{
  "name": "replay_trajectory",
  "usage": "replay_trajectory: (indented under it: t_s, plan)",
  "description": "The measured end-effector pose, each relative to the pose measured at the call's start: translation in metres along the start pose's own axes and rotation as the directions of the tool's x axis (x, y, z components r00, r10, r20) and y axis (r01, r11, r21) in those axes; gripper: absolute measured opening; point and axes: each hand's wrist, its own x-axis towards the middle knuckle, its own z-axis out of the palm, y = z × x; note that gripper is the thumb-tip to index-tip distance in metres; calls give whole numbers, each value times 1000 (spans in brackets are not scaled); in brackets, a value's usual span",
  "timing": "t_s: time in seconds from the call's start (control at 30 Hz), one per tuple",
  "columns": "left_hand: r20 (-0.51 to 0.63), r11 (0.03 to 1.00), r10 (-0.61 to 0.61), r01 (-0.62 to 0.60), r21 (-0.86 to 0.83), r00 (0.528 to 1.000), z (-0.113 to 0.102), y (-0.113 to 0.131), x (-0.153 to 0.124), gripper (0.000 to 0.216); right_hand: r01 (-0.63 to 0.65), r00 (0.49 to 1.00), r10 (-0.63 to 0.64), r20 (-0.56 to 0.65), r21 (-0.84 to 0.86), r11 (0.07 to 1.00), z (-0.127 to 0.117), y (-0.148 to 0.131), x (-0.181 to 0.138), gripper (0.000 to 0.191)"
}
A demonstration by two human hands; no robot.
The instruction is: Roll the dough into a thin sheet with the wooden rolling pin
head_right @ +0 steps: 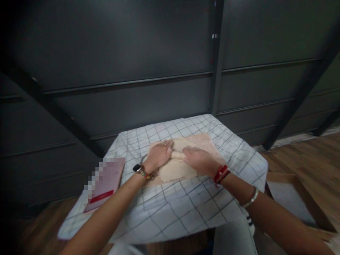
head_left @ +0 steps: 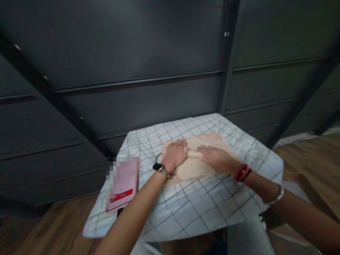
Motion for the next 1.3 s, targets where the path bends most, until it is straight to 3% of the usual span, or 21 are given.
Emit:
replay_trajectory:
  t_s: [0.2, 0.47, 0.6, 0.77, 0.9, 1.1, 1.2, 1.3]
  plan:
    - [-92, 998, -31, 26, -55, 995, 6, -1, -20, 42, 1, 1000, -1, 27, 18, 1000, -5, -6, -4, 31]
    - [-40, 996, -43, 40, -78, 998, -10, -6, -6, 43, 68, 998, -69, 14, 69, 995, -27, 36, 36, 24]
    - [-43, 994, -83, 80, -71, 996, -2, -12, -1, 44, 90, 994, -102, 44, 207, 974, -19, 45, 51, 23]
    - [-27, 983, -163, 160, -94, 986, 9, -26, 14, 44, 28, 997, -50, 66, 306, 952, -11, 47, 66, 22]
    - [5, 989, -100, 100, -106, 995, 12, -36, 23, 46, -23, 999, 9, 49, 291, 957, -2, 45, 62, 23]
    - [35, 992, 11, -6, -125, 999, 6, -36, 13, 48, -22, 990, 53, -131, 233, 972, 19, 35, 34, 27]
    - [19, 990, -26, 29, -138, 999, 7, -31, 7, 48, 30, 991, 5, -137, 255, 967, 19, 38, 33, 26]
    - [-81, 991, -89, 81, -108, 993, 6, -23, 2, 50, 52, 994, -23, -106, 280, 958, 18, 48, 42, 25]
